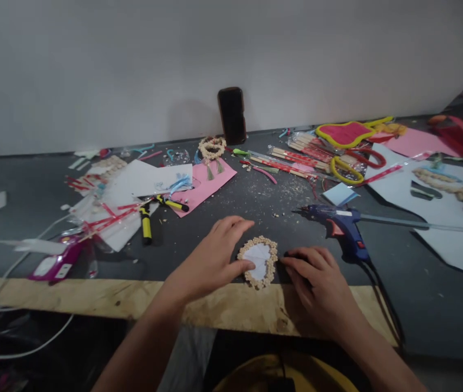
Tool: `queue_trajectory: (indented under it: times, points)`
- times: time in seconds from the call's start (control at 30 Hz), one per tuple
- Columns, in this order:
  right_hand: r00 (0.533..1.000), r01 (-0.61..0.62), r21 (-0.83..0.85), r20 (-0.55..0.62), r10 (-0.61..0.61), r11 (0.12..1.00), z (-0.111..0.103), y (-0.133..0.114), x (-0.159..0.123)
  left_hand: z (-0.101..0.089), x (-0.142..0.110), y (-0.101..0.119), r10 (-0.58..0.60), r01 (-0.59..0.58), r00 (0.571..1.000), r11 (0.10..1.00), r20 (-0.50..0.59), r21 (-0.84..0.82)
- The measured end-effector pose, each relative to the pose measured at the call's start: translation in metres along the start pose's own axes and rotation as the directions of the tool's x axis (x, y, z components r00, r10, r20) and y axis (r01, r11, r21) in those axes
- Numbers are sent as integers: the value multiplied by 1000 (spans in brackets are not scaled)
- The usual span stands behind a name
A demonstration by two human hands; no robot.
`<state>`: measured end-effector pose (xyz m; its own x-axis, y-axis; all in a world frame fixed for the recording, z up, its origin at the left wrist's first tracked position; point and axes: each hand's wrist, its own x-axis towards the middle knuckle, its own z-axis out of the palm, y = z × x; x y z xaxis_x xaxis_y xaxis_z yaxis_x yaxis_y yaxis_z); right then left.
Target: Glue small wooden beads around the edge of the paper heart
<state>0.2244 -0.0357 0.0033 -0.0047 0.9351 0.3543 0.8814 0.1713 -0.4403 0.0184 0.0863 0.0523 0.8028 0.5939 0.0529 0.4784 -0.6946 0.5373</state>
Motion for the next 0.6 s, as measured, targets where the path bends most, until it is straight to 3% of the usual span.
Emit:
queue_trajectory:
  times: [0.13, 0.3, 0.47, 0.6]
  points:
    - [1000, -14, -13, -5, 14, 1000, 3, -1, -1, 22, -25, 20, 5, 9, 990, 995, -140, 98]
    - [1000, -29, -6, 13, 29, 1000, 2, -3, -1, 62, -42, 34, 0, 84, 938, 970, -346, 227]
    - [1000, -26, -23, 12, 26, 999, 1, -3, -1, 77, -38, 44, -10, 142, 909, 948, -417, 286]
    - [1000, -8, -31, 10, 8, 999, 2, -2, -2, 78, -36, 48, -13, 147, 916, 941, -400, 305]
